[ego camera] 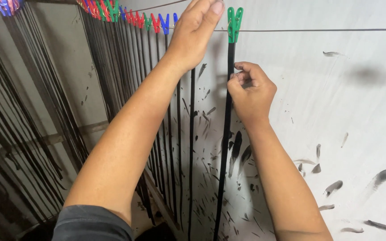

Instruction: Dyeing the edges of long leather strips by feeding them through a dye applicator and then hanging them on a line with clothespins.

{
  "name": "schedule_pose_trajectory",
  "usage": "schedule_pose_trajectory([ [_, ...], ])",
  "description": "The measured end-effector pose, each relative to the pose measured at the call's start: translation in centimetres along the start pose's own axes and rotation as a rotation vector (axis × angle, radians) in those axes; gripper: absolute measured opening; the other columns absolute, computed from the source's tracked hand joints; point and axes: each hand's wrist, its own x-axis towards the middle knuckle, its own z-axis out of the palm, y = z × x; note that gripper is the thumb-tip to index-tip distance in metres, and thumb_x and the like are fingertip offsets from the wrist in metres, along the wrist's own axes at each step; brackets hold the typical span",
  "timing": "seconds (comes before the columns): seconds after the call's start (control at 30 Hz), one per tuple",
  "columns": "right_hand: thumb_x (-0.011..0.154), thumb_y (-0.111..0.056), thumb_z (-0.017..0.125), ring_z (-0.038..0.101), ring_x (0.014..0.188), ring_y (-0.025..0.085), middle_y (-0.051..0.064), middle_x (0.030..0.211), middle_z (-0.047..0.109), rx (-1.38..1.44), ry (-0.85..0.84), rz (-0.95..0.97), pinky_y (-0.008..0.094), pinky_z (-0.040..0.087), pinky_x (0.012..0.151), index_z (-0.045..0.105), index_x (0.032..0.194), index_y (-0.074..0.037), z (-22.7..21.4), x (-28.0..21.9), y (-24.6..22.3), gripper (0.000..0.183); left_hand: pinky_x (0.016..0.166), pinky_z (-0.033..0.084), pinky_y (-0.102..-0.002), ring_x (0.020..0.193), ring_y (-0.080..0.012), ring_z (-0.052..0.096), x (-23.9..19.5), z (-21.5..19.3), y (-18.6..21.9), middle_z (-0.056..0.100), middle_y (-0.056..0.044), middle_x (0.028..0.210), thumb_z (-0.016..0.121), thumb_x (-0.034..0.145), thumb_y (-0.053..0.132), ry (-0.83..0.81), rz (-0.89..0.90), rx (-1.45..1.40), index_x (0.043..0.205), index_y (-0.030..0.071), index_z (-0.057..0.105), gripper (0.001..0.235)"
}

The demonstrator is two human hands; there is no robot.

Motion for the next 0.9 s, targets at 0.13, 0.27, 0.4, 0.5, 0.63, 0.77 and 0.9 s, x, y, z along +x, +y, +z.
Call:
schedule_pose_trajectory([
  [0.13, 0.082, -0.008, 0.064, 0.057, 0.071, 0.008, -0.003, 0.076, 0.060, -0.002, -0.012, 0.032, 0.023, 0.056, 0.081, 0.075, 0.107, -0.009, 1.0, 0.2, 0.5, 0.027, 0.097, 0.043, -0.034, 0.112, -0.0215, 0.060, -1.4, -1.1, -1.3, 0.064, -0.005, 0.116, 0.032, 0.103, 0.053, 0.105, -0.046, 0.086, 0.119, 0.013, 0.064, 0.053],
  [0.27, 0.084, -0.008, 0.065, 0.056, 0.070, 0.008, -0.001, 0.077, 0.061, 0.040, -0.031, 0.059, 0.023, 0.055, 0.077, 0.075, 0.107, -0.007, 1.9, 0.2, 0.8, 0.025, 0.116, 0.040, -0.039, 0.137, -0.0246, 0.055, -4.4, -2.8, -1.4, 0.063, -0.010, 0.141, 0.037, 0.106, 0.049, 0.146, -0.115, 0.068, 0.141, 0.011, 0.056, 0.055],
  [0.4, 0.084, -0.007, 0.065, 0.056, 0.069, 0.007, -0.002, 0.076, 0.061, 0.049, -0.023, 0.046, 0.023, 0.056, 0.078, 0.075, 0.107, -0.007, 2.8, 0.2, 1.5, 0.025, 0.118, 0.041, -0.041, 0.140, -0.0272, 0.055, -8.0, -4.1, -1.2, 0.058, -0.012, 0.147, 0.037, 0.105, 0.053, 0.173, -0.227, 0.009, 0.144, 0.013, 0.055, 0.059],
  [0.5, 0.084, -0.006, 0.065, 0.056, 0.070, 0.007, -0.001, 0.076, 0.061, 0.067, -0.020, 0.044, 0.023, 0.056, 0.078, 0.075, 0.107, -0.006, 3.2, 0.2, 1.7, 0.025, 0.118, 0.044, -0.039, 0.138, -0.0289, 0.058, -11.0, -4.8, -1.7, 0.057, -0.014, 0.145, 0.040, 0.107, 0.047, 0.192, -0.243, -0.023, 0.143, 0.009, 0.055, 0.054],
  [0.63, 0.087, 0.009, 0.069, 0.063, 0.070, 0.019, 0.011, 0.072, 0.064, 0.002, -0.004, -0.201, 0.033, 0.056, 0.065, 0.075, 0.105, 0.003, 3.8, 0.2, 3.8, 0.020, 0.112, 0.045, -0.048, 0.130, -0.0359, 0.059, -15.0, -5.5, -1.6, 0.063, -0.021, 0.129, 0.043, 0.113, 0.035, 0.210, -0.203, -0.016, 0.141, 0.001, 0.057, 0.047],
  [0.77, 0.088, 0.009, 0.070, 0.064, 0.071, 0.020, 0.012, 0.072, 0.065, 0.026, 0.008, -0.205, 0.033, 0.057, 0.066, 0.076, 0.106, 0.002, 4.0, 0.1, 4.0, 0.020, 0.112, 0.045, -0.048, 0.128, -0.0346, 0.059, -19.5, -5.8, -1.1, 0.063, -0.020, 0.127, 0.042, 0.112, 0.031, 0.216, -0.278, -0.016, 0.141, -0.001, 0.057, 0.046],
  [0.9, 0.085, 0.010, 0.072, 0.063, 0.067, 0.019, 0.012, 0.070, 0.065, 0.037, 0.063, -0.231, 0.032, 0.056, 0.066, 0.077, 0.104, 0.004, 4.1, -0.2, 4.1, 0.021, 0.108, 0.047, -0.049, 0.126, -0.0367, 0.061, -24.2, -5.9, -0.2, 0.064, -0.022, 0.126, 0.047, 0.109, 0.028, 0.193, -0.397, -0.009, 0.137, -0.003, 0.059, 0.043],
])
